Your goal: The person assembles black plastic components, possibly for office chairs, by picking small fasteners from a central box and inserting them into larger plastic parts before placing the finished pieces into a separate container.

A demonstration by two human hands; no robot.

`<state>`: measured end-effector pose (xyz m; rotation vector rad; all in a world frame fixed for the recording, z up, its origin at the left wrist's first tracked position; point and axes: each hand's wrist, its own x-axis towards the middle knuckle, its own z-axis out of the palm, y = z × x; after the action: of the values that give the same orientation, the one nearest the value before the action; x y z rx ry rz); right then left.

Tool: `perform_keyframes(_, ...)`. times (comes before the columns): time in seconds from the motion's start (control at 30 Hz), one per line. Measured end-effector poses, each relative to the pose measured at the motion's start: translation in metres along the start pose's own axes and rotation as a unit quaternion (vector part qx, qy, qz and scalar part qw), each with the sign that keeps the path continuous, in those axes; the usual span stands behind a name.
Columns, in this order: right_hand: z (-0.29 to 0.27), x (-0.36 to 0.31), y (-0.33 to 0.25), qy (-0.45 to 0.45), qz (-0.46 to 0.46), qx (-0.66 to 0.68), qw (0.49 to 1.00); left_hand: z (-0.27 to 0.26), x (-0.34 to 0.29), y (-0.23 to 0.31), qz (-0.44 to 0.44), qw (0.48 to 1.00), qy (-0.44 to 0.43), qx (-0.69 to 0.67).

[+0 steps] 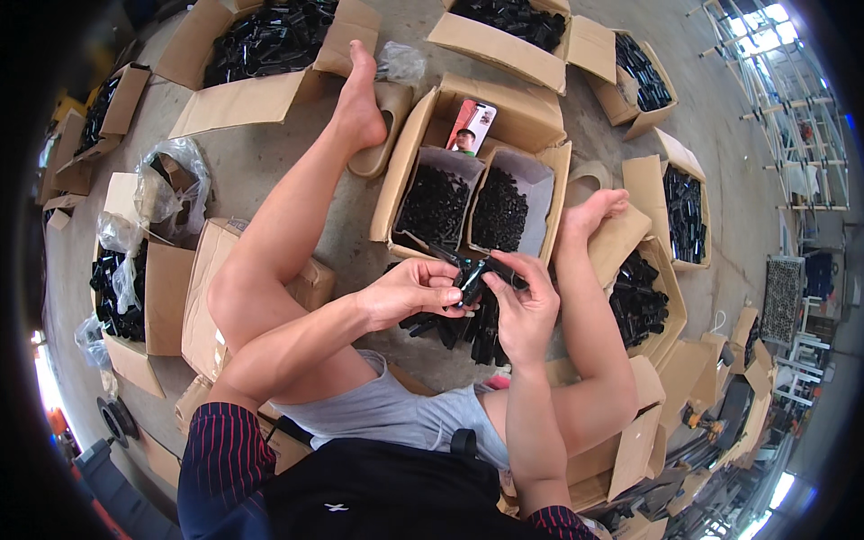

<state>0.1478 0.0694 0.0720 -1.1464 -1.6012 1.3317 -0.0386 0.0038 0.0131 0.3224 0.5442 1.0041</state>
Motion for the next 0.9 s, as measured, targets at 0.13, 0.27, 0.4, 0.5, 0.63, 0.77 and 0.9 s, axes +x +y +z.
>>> perform_keyframes(0.13, 0.003, -0.002, 0.001, -0.002, -0.010, 0.053, 0.999, -0.001, 0.001, -0.002, 0.001, 0.999, 0.051, -0.018)
perform_keyframes(0.27, 0.010, -0.003, 0.001, 0.010, 0.049, 0.142, 0.989, -0.003, 0.000, -0.001, 0.016, 0.999, 0.048, 0.010)
perform_keyframes(0.4, 0.011, -0.005, 0.006, -0.009, 0.019, 0.107, 0.994, -0.004, -0.001, 0.003, 0.011, 0.999, 0.036, 0.001)
perform_keyframes(0.5, 0.014, -0.007, 0.008, -0.008, 0.009, 0.102, 0.995, -0.002, -0.007, 0.006, -0.002, 0.999, 0.044, 0.003)
perform_keyframes(0.63, 0.011, -0.006, 0.015, -0.011, -0.010, 0.105, 0.994, 0.002, -0.006, 0.006, -0.016, 0.999, 0.040, 0.002)
perform_keyframes(0.77, 0.013, -0.004, 0.016, -0.031, -0.028, 0.110, 0.993, 0.001, -0.007, 0.007, 0.018, 0.998, 0.049, 0.021)
perform_keyframes(0.9, 0.024, 0.012, 0.003, -0.049, -0.023, 0.123, 0.991, 0.015, -0.028, 0.052, 0.121, 0.961, 0.105, 0.227)
